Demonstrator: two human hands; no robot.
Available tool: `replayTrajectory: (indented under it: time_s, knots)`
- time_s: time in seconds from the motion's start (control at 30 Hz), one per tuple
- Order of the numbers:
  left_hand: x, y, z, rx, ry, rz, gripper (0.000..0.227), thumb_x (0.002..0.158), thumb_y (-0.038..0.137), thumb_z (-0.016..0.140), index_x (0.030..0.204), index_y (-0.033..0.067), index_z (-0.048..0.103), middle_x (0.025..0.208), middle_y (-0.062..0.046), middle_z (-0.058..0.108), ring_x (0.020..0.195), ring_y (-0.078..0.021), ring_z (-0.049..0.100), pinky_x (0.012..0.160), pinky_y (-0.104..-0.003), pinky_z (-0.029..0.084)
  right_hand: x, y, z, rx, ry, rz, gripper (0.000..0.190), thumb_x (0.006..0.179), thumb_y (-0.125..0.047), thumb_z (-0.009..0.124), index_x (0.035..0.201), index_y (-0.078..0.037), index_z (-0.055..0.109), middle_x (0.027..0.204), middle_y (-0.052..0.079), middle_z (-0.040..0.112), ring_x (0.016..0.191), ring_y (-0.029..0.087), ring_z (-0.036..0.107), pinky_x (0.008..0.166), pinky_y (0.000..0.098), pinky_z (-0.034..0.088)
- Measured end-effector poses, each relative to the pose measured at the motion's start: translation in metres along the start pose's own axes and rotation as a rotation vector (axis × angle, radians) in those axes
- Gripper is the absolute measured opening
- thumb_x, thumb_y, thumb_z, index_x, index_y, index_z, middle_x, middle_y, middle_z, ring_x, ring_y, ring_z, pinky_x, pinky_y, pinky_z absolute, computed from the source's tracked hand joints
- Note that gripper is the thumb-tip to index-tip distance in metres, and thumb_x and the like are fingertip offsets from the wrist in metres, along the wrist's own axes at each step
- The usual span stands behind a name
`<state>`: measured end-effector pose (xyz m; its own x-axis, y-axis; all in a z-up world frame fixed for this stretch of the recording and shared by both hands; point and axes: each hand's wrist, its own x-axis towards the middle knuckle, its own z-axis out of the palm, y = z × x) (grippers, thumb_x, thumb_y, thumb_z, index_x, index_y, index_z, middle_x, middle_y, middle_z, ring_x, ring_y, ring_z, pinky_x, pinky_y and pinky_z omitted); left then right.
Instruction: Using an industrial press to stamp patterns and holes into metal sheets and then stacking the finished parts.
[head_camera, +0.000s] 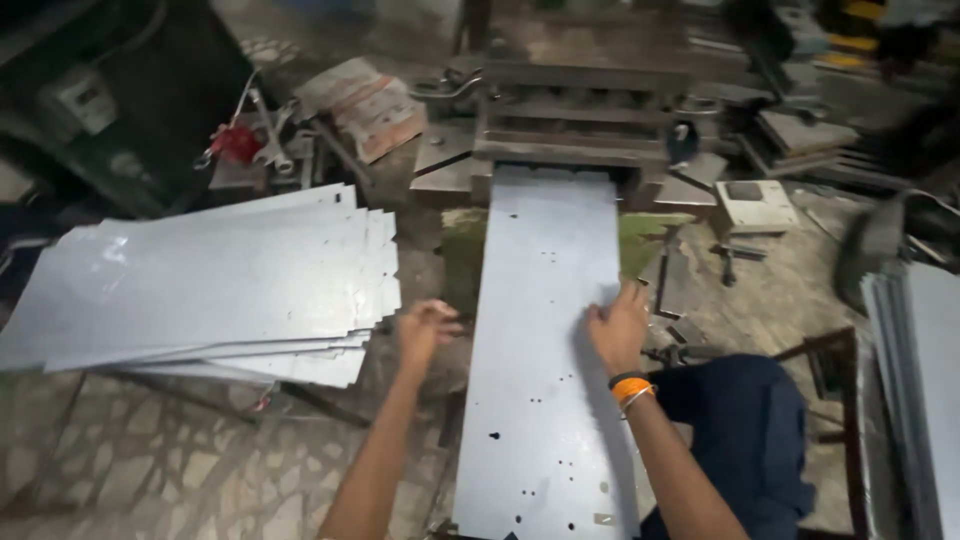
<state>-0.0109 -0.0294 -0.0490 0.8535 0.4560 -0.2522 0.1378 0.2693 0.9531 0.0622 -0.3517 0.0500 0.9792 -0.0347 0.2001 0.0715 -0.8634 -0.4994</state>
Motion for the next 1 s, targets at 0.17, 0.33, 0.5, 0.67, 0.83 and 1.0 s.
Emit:
replayTrajectory:
  time_s: [0.17,0.33,0.5,0.67,0.83,1.0]
  knots:
    - [0.043,0.077,-0.092,0.948,0.574,0.369,0.034,0.098,0.035,0.061,0.124,0.0130,0.059,0.124,-0.017,0.059,0.121,-0.0400,0.055,0.101,-0.053,0.042,-0.023,-0.142,-0.006,0.367,-0.105,-0.454,0.049,0.087,-0.005,0.064,0.135,-0.001,0.053,0.127,0.024,0.059,0.121,0.046,0.056,0.104,0.0539,0.043]
    - [0.047,0.058,-0.137,1.535,0.587,0.584,0.073,0.110,0.044,0.043,0.152,-0.0152,0.040,0.154,-0.040,0.040,0.148,-0.0509,0.033,0.119,-0.065,0.020,-0.021,-0.188,0.105,0.601,-0.640,-0.266,0.054,0.096,-0.017,0.069,0.144,-0.006,0.046,0.143,0.019,0.053,0.129,0.037,0.058,0.101,0.0402,0.056]
    - [0.001,0.016,-0.068,1.444,0.402,0.480,0.080,0.101,0.044,0.055,0.156,-0.0085,0.030,0.160,-0.032,0.032,0.151,-0.0439,0.027,0.125,-0.055,0.017,-0.019,-0.188,0.234,0.889,-0.831,0.418,0.065,0.094,-0.012,0.060,0.151,0.006,0.036,0.148,0.032,0.045,0.128,0.047,0.056,0.094,0.0561,0.057]
    - [-0.052,0.058,-0.046,0.812,0.392,0.559,0.053,0.099,0.022,0.052,0.146,-0.0040,0.047,0.146,-0.028,0.050,0.141,-0.0439,0.041,0.120,-0.051,0.028,-0.010,-0.147,0.293,0.536,-0.755,0.420,0.052,0.076,-0.034,0.078,0.121,-0.009,0.071,0.109,0.015,0.074,0.102,0.031,0.072,0.081,0.0457,0.056]
    - [-0.076,0.080,-0.091,0.102,1.193,0.073,0.071,0.095,0.024,0.076,0.150,0.0236,0.031,0.145,-0.011,0.038,0.134,-0.0364,0.051,0.112,-0.050,0.045,-0.022,-0.176,0.186,0.777,-0.704,0.295,0.027,0.078,-0.017,0.080,0.099,0.000,0.074,0.083,0.013,0.068,0.073,0.022,0.063,0.058,0.0314,0.051]
    - [-0.078,0.063,-0.152,-0.929,0.718,0.024,0.083,0.090,0.047,0.079,0.145,0.0026,0.035,0.146,-0.024,0.040,0.142,-0.0423,0.042,0.120,-0.058,0.030,-0.089,-0.214,-0.013,1.050,-1.037,0.362,0.043,0.082,-0.012,0.077,0.116,0.002,0.055,0.081,0.017,0.068,0.056,0.026,0.070,0.050,0.0421,0.060]
